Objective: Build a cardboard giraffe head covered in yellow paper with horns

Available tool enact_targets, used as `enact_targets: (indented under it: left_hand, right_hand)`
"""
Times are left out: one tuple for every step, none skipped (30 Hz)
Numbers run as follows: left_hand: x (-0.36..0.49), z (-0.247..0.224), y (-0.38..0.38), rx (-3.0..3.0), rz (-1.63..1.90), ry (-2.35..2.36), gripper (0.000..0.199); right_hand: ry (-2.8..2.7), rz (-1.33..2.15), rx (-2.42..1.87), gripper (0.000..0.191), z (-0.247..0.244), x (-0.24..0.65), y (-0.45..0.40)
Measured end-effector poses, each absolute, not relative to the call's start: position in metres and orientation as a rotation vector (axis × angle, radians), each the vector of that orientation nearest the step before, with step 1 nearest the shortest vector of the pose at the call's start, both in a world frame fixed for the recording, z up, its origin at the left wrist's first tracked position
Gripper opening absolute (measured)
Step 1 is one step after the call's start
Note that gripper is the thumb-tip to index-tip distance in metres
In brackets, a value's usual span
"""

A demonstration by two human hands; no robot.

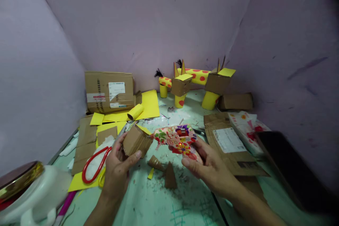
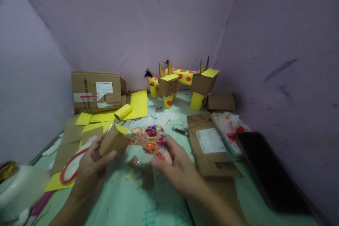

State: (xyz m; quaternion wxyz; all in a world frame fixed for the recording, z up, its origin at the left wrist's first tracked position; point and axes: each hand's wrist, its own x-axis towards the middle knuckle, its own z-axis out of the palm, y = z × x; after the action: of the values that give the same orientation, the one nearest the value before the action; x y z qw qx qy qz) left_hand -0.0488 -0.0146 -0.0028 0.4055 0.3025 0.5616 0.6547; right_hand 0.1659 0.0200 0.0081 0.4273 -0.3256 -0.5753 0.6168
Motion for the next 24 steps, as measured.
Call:
enact_targets:
  left_hand:
    - [-0.0485, -0.0033, -0.0144, 0.765, 1.659, 1.416, 0.074]
    - [-0.0479, -0.0034, -0.0144, 0.762, 1.662, 1.411, 0.074]
    - [-0.047, -0.0031, -0.0147, 0.756, 1.658, 1.404, 0.075]
    - [-0.046, -0.0024, -0.0151, 0.753, 1.644, 1.399, 0.076]
    - [-0.0449, -0.0014, -0.0156, 0.757, 1.629, 1.4, 0.076]
    - [-0.0438, -0.0001, -0.0162, 0.765, 1.616, 1.407, 0.076]
    - [-0.0427, 0.0011, -0.0168, 0.773, 1.609, 1.42, 0.076]
    - [-0.0418, 0.0022, -0.0173, 0.781, 1.606, 1.432, 0.076]
    - [-0.0411, 0.003, -0.0177, 0.786, 1.609, 1.441, 0.075]
    - [-0.0406, 0.0033, -0.018, 0.787, 1.616, 1.442, 0.075]
    - [-0.0404, 0.0031, -0.0181, 0.787, 1.623, 1.437, 0.074]
    - [-0.0404, 0.0026, -0.0181, 0.787, 1.627, 1.429, 0.073]
    - [-0.0406, 0.0017, -0.018, 0.79, 1.628, 1.422, 0.072]
    - [-0.0408, 0.0008, -0.0178, 0.796, 1.627, 1.414, 0.071]
    - [-0.0411, -0.0001, -0.0177, 0.801, 1.629, 1.407, 0.07]
    - [-0.0412, -0.0008, -0.0176, 0.808, 1.63, 1.4, 0.07]
    - [-0.0412, -0.0013, -0.0176, 0.813, 1.63, 1.394, 0.069]
    - [-0.0411, -0.0015, -0.0177, 0.817, 1.627, 1.389, 0.069]
    - [-0.041, -0.0015, -0.0179, 0.818, 1.624, 1.387, 0.069]
    - [-0.0407, -0.0014, -0.0181, 0.815, 1.622, 1.389, 0.07]
    - [-0.0406, -0.0013, -0.0184, 0.811, 1.619, 1.393, 0.071]
    - [-0.0405, -0.0014, -0.0186, 0.805, 1.617, 1.396, 0.072]
    - [-0.0406, -0.0016, -0.0187, 0.801, 1.616, 1.396, 0.073]
    - [-0.0407, -0.0021, -0.0187, 0.8, 1.616, 1.393, 0.074]
  right_hand:
    - [-1.464, 1.519, -0.784, 0.041, 0.0071, 0.1661, 0.0201]
    - [-1.505, 1.506, -0.761, 0.042, 0.0059, 0.1664, 0.0202]
    - [-1.552, 1.497, -0.75, 0.042, 0.0046, 0.1665, 0.0204]
    - [-1.592, 1.483, -0.753, 0.039, 0.0033, 0.1666, 0.0205]
    - [-1.624, 1.467, -0.762, 0.036, 0.0022, 0.1667, 0.0207]
    - [-1.638, 1.454, -0.773, 0.035, 0.0014, 0.1667, 0.0208]
    - [-1.637, 1.443, -0.783, 0.036, 0.0008, 0.1667, 0.021]
    - [-1.634, 1.429, -0.79, 0.038, 0.0004, 0.1668, 0.0212]
    - [-1.635, 1.411, -0.798, 0.039, 0.0002, 0.167, 0.0215]
    - [-1.639, 1.39, -0.808, 0.04, 0.0001, 0.1673, 0.0218]
    - [-1.648, 1.37, -0.819, 0.041, 0.0001, 0.1678, 0.0221]
    - [-1.662, 1.35, -0.829, 0.04, 0.0002, 0.1682, 0.0225]
    - [-1.678, 1.331, -0.837, 0.038, 0.0004, 0.1686, 0.0227]
    - [-1.692, 1.314, -0.846, 0.037, 0.0006, 0.169, 0.0229]
    - [-1.706, 1.298, -0.85, 0.036, 0.0007, 0.1692, 0.0229]
    - [-1.72, 1.282, -0.851, 0.035, 0.0009, 0.1694, 0.0228]
    - [-1.733, 1.268, -0.851, 0.035, 0.0009, 0.1695, 0.0225]
    - [-1.744, 1.255, -0.85, 0.034, 0.0009, 0.1697, 0.0221]
    - [-1.755, 1.244, -0.849, 0.033, 0.0008, 0.1698, 0.0215]
    - [-1.768, 1.233, -0.85, 0.032, 0.0007, 0.1699, 0.0209]
    - [-1.783, 1.219, -0.85, 0.031, 0.0004, 0.1701, 0.0202]
    - [-1.8, 1.198, -0.849, 0.029, 0.0002, 0.1702, 0.0195]
    - [-1.816, 1.172, -0.848, 0.028, -0.0001, 0.1703, 0.0189]
    - [-1.829, 1.145, -0.843, 0.027, -0.0003, 0.1704, 0.0183]
